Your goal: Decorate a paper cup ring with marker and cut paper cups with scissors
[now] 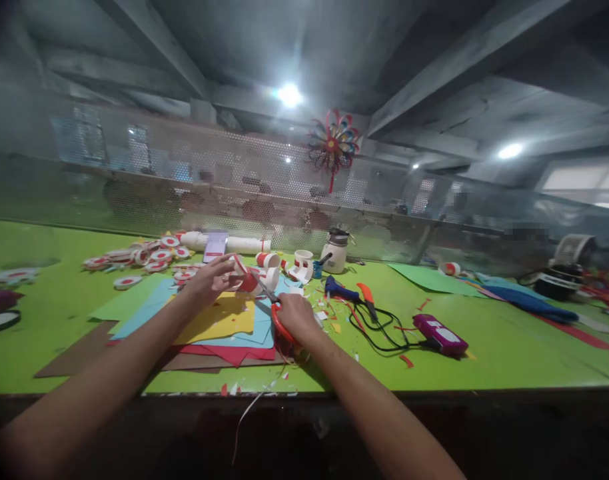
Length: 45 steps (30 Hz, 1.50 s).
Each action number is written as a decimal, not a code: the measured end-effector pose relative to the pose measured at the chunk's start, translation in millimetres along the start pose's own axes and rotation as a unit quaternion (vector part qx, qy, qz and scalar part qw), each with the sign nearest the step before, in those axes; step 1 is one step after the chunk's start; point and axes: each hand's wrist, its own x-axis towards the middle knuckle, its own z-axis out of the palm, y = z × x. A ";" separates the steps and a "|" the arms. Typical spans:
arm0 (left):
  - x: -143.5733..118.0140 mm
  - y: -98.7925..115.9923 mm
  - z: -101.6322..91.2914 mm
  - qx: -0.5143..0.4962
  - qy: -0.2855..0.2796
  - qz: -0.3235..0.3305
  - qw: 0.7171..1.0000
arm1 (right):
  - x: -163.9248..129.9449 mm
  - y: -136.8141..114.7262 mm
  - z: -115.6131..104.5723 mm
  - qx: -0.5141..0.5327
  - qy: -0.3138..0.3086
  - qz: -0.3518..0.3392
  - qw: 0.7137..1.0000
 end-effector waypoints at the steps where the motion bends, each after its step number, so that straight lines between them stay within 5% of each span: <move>1: 0.4 0.9 -0.2 -0.015 -0.002 0.005 1.000 | -1.9 -1.5 0.0 -0.006 0.001 0.000 1.000; 17: -7.8 7.3 5.9 -0.071 -0.055 -0.001 0.996 | -7.4 -5.3 -0.7 0.013 0.007 0.001 1.000; 26: -21.2 14.6 18.7 -0.093 -0.075 0.006 0.993 | 25.4 8.1 -35.1 0.123 0.005 0.003 0.992; 35: -29.8 15.5 30.1 -0.011 -0.038 -0.024 0.999 | 9.1 32.0 -37.9 0.282 0.027 -0.058 0.957; 45: -8.5 52.2 33.8 0.073 -0.055 0.006 0.996 | 10.7 40.1 -40.6 0.340 0.123 -0.110 0.926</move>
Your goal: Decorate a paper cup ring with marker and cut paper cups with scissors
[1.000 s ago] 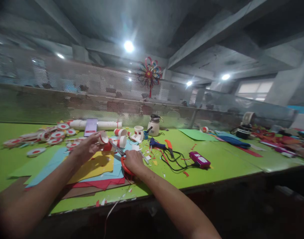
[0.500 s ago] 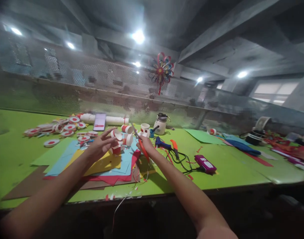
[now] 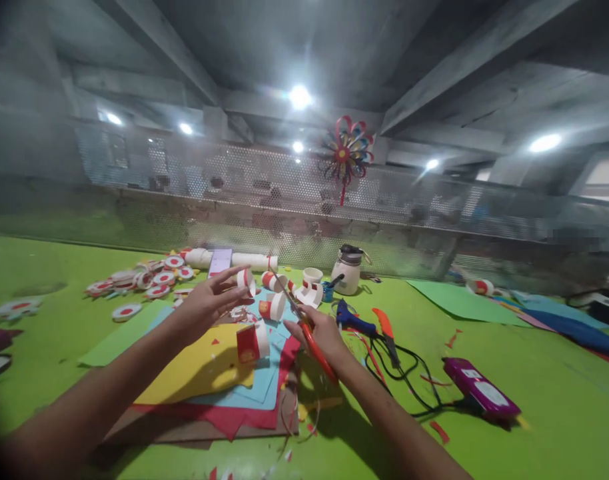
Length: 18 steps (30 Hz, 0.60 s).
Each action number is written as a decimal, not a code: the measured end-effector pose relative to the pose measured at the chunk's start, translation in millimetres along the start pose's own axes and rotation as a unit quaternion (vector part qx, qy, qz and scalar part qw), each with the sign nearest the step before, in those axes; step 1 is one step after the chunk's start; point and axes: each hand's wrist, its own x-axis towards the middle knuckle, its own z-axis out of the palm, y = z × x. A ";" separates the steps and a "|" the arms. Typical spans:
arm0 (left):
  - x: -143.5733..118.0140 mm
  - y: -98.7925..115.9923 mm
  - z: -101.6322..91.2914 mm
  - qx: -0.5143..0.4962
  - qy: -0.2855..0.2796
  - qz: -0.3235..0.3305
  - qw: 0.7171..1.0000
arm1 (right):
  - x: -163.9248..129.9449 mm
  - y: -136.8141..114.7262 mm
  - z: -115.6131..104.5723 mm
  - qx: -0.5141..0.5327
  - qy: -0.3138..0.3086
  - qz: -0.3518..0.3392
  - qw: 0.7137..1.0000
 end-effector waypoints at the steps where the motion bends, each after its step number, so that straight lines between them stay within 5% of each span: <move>1: 4.0 -0.2 -1.5 0.007 -0.001 0.005 1.000 | -0.3 -2.3 0.0 0.015 0.002 -0.004 1.000; 9: 13.0 -23.0 -4.1 0.001 0.008 -0.010 1.000 | -15.3 -25.0 7.9 0.091 -0.028 0.000 0.995; 18: 14.8 -37.0 -19.0 -0.100 0.058 -0.016 0.993 | -18.3 -55.2 18.9 0.132 -0.129 0.053 0.981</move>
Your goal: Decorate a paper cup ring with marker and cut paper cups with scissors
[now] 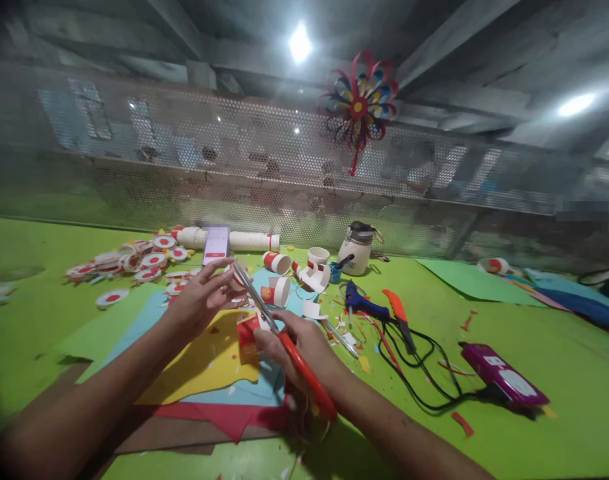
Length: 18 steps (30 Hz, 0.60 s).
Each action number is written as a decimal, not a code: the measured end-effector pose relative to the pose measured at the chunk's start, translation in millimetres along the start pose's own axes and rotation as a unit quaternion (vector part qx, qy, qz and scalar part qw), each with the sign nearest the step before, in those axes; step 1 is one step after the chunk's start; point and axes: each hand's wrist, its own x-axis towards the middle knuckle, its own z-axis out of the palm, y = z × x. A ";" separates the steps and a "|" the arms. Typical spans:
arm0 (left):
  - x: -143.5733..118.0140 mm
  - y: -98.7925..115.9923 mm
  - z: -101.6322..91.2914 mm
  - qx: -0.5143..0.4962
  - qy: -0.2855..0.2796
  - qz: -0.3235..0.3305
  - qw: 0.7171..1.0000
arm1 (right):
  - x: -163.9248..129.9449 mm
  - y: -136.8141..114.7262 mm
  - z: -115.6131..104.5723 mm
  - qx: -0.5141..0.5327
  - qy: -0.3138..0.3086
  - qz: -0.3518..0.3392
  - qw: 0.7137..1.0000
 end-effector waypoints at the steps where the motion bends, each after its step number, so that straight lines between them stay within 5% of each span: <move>1: 0.2 -0.5 -0.8 -0.008 0.003 0.000 1.000 | 1.2 -2.3 2.2 0.002 -0.002 0.003 1.000; 10: -7.5 8.5 4.1 0.027 0.052 0.030 0.998 | -5.9 -1.4 12.9 -0.042 0.034 -0.053 0.997; 18: -9.8 1.7 8.6 0.073 0.012 0.081 0.994 | -4.8 6.4 8.6 -0.094 0.073 -0.061 0.991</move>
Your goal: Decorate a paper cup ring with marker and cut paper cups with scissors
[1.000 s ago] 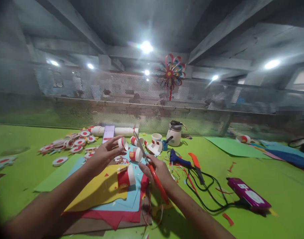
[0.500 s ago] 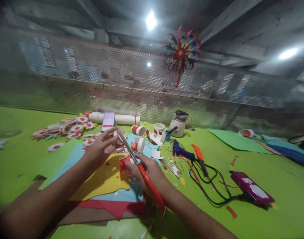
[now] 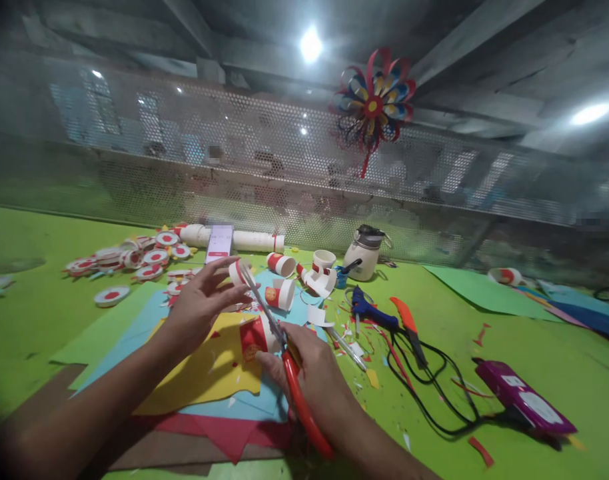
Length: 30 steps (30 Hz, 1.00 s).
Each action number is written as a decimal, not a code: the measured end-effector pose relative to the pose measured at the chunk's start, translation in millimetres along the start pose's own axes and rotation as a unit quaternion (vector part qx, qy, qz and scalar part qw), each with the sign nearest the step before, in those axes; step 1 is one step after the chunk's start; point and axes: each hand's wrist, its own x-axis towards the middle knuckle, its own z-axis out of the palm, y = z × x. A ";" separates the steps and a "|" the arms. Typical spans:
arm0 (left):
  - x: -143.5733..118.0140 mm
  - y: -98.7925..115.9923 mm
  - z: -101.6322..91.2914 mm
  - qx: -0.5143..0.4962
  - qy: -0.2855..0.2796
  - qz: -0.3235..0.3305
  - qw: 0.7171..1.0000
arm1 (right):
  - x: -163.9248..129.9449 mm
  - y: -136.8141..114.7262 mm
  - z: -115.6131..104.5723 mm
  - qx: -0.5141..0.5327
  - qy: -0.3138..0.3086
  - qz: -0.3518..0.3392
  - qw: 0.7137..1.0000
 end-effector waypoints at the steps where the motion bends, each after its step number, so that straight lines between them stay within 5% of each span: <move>1: -0.4 0.2 0.1 0.000 -0.003 0.003 1.000 | -0.1 1.2 -0.1 0.005 -0.005 0.005 1.000; 10: -7.2 16.4 7.2 -0.090 -0.022 -0.047 0.995 | 0.5 -1.1 0.9 0.014 -0.018 -0.004 1.000; 22: -8.5 11.6 7.1 -0.105 -0.026 -0.053 0.993 | -6.1 5.3 3.3 -0.080 0.014 0.011 0.997; 30: -5.4 7.8 7.1 -0.116 0.012 -0.056 0.992 | -3.3 2.1 1.0 -0.003 -0.019 0.028 0.999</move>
